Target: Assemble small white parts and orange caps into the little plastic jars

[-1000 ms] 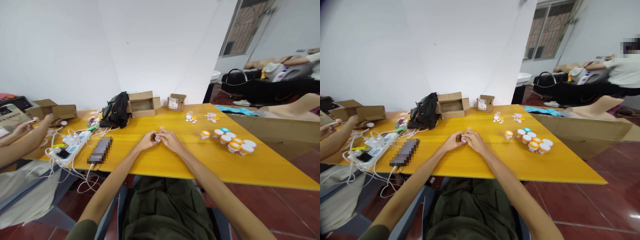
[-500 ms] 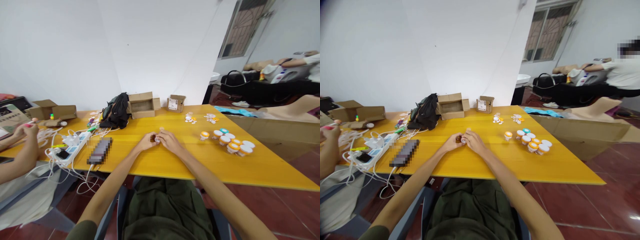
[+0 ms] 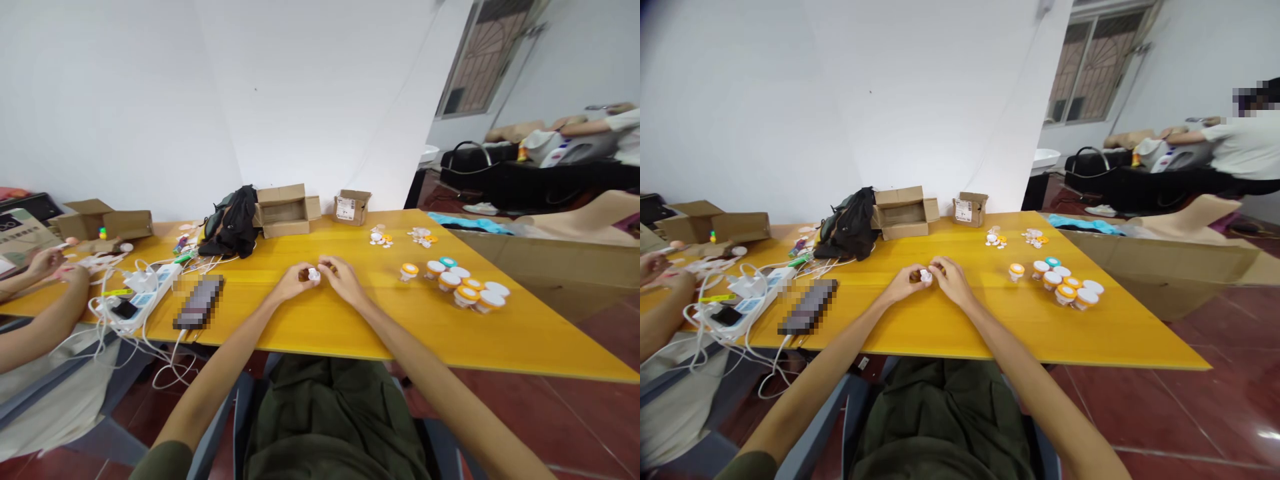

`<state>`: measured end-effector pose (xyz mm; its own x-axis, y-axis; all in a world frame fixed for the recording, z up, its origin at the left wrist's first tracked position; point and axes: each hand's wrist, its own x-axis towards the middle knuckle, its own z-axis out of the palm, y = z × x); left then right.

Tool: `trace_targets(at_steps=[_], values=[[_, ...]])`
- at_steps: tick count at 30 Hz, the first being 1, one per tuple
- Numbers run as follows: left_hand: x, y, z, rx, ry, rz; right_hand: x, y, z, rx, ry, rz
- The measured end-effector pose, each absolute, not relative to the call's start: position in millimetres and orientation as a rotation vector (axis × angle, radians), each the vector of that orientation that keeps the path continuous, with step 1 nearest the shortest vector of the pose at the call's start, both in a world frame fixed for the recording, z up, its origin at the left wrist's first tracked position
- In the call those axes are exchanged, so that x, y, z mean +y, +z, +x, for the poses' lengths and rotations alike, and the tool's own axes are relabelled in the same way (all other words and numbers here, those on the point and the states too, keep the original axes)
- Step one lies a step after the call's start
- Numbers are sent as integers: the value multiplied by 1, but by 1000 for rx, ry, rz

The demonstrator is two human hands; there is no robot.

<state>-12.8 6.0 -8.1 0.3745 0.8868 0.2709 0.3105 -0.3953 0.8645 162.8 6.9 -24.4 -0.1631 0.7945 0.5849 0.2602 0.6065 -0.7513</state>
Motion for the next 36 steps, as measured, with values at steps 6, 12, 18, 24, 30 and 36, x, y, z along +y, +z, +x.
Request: trace_targets(at_steps=[6, 12, 18, 24, 30, 36], values=[[5, -1, -12, 1001, 1217, 1656, 10, -28, 160, -1491, 1192, -774], [2, -1, -8, 941, 1253, 1529, 4, -24, 153, -1204, 1452, -668], [2, 0, -8, 946, 1254, 1509, 3, -21, 153, -1202, 1442, -643], [2, 0, -9, 923, 1265, 1548, 2, -21, 156, -1292, 1453, -662], [4, -2, -9, 943, 1261, 1640, 2, -19, 156, -1297, 1425, -663], [5, -3, -9, 948, 1273, 1822, 4, -20, 156, -1312, 1342, -684]])
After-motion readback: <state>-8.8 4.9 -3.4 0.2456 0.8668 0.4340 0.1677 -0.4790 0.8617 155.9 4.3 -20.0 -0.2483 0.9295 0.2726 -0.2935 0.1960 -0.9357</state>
